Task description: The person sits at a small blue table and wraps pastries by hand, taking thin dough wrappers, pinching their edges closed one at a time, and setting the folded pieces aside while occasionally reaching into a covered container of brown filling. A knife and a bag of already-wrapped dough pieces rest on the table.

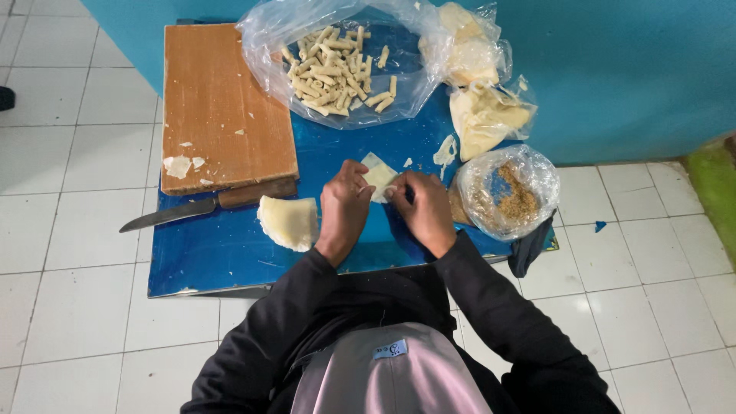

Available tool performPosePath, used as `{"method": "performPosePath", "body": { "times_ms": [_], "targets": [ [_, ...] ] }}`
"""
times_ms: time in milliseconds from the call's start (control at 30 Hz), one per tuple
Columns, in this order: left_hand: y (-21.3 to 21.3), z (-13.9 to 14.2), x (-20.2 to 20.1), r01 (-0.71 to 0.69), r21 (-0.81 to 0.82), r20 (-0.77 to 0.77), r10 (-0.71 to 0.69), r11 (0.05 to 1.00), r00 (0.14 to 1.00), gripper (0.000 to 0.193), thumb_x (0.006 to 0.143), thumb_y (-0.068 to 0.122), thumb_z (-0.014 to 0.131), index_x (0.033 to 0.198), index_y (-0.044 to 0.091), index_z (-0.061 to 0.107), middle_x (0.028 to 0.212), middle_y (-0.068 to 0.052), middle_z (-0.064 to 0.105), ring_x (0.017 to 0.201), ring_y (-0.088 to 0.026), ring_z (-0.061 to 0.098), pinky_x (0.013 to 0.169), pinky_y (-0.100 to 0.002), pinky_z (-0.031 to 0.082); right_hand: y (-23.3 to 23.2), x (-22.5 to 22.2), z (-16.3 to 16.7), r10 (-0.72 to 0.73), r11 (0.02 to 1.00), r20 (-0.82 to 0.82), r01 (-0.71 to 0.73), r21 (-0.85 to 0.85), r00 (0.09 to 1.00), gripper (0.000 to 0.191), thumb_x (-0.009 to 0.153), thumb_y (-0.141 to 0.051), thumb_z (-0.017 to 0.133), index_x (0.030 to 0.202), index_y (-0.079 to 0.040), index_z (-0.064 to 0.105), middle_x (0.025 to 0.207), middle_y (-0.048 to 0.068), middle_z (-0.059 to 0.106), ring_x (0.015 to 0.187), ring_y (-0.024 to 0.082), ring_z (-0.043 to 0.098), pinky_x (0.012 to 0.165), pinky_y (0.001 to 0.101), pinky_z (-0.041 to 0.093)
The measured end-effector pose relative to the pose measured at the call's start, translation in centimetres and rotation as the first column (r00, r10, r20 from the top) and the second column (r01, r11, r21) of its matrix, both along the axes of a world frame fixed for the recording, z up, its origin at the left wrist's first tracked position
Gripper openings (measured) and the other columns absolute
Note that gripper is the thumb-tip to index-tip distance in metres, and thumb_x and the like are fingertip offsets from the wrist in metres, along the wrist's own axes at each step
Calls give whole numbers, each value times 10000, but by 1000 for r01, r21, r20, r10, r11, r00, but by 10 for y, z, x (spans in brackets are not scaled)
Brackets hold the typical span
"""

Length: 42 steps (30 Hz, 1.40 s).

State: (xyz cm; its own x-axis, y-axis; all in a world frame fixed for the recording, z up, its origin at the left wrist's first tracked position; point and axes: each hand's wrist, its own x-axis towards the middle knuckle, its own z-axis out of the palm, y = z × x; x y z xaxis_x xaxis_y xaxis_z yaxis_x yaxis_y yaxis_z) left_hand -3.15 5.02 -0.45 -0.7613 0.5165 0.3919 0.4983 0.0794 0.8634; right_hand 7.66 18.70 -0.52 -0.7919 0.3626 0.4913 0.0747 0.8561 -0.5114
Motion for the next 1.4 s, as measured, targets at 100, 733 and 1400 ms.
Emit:
{"method": "performPosePath", "body": {
  "times_ms": [100,733,1400],
  "targets": [
    [-2,9,3,-10,-63,-130,1,998,992,298,804,-60,704,1081,-37,598,1064,-199,641,851,-384,662,697,-444,524,-7,-2,-3,-65,997,20,64,38,998,185,884,-184,778,963,-98,634,830,22,672,809,286,592,753,455,405],
    [-38,6,14,-65,-424,-653,-255,903,713,470,902,150,656,1347,20,574,1287,-114,569,1306,-262,507,997,-462,390,85,80,75,-318,885,86,263,384,944,162,920,-144,745,995,-279,795,917,4,652,926,296,577,784,447,402],
    [-42,11,18,-13,-436,-578,-269,900,770,449,914,193,706,1355,146,638,1274,-127,566,1257,-283,515,1009,-468,381,110,101,15,-184,925,405,19,378,895,162,871,-104,702,1033,-115,710,947,39,720,932,225,674,891,433,362]
  ]
}}
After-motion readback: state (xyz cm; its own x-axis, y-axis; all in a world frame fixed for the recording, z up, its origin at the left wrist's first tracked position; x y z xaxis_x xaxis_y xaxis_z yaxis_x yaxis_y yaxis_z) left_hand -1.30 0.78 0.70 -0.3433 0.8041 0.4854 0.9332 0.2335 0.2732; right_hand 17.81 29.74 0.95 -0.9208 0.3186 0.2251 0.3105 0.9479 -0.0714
